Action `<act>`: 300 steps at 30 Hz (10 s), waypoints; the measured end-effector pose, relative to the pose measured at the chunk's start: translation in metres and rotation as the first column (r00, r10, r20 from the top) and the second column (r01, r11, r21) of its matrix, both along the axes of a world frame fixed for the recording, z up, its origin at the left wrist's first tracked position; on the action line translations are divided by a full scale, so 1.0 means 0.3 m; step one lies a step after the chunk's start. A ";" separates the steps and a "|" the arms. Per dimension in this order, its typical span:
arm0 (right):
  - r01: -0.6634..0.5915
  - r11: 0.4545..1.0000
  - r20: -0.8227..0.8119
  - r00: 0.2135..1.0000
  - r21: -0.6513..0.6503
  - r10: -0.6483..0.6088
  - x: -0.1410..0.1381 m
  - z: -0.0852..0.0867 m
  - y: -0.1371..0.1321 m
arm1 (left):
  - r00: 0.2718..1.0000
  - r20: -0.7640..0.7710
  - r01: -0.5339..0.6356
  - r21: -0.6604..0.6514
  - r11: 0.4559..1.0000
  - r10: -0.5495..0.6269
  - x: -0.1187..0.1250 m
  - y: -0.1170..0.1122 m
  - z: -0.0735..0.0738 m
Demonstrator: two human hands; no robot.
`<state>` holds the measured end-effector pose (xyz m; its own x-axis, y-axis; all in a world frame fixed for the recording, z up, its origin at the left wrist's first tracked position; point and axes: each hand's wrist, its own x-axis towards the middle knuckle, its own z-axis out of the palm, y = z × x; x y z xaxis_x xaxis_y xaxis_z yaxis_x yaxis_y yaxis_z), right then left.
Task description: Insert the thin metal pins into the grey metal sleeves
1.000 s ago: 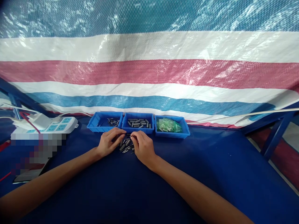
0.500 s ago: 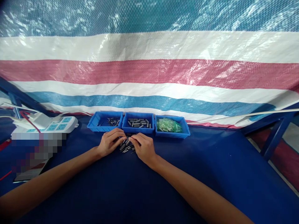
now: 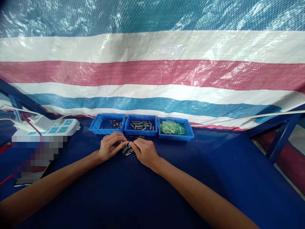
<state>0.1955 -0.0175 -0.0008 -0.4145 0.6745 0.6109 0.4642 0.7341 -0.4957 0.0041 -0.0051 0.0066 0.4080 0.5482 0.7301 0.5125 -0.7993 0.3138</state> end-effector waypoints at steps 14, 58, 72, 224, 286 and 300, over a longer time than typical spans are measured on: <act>-0.045 0.998 0.128 0.991 0.040 0.039 -0.002 -0.007 -0.006 | 0.999 -0.021 -0.033 0.034 0.999 0.034 -0.005 -0.004 0.004; -0.085 0.993 0.017 0.996 0.078 0.084 0.008 0.002 -0.020 | 0.998 0.014 0.061 0.002 0.998 -0.061 -0.001 0.014 0.000; 0.097 0.995 -0.134 0.986 -0.020 -0.098 0.007 0.001 -0.012 | 0.997 -0.065 0.040 -0.072 0.997 -0.045 0.000 0.011 -0.025; 0.060 0.988 -0.092 0.993 -0.140 -0.073 0.005 -0.004 0.000 | 0.997 -0.068 0.007 -0.459 0.888 -0.043 0.033 0.003 0.016; -0.014 0.996 -0.049 0.999 -0.091 0.010 0.006 -0.007 -0.004 | 0.997 0.064 0.047 -0.201 0.978 -0.034 0.009 -0.008 -0.041; 0.044 0.995 -0.103 0.993 -0.088 -0.053 0.008 -0.006 -0.003 | 0.999 0.041 0.015 -0.183 0.983 -0.007 0.021 -0.014 -0.011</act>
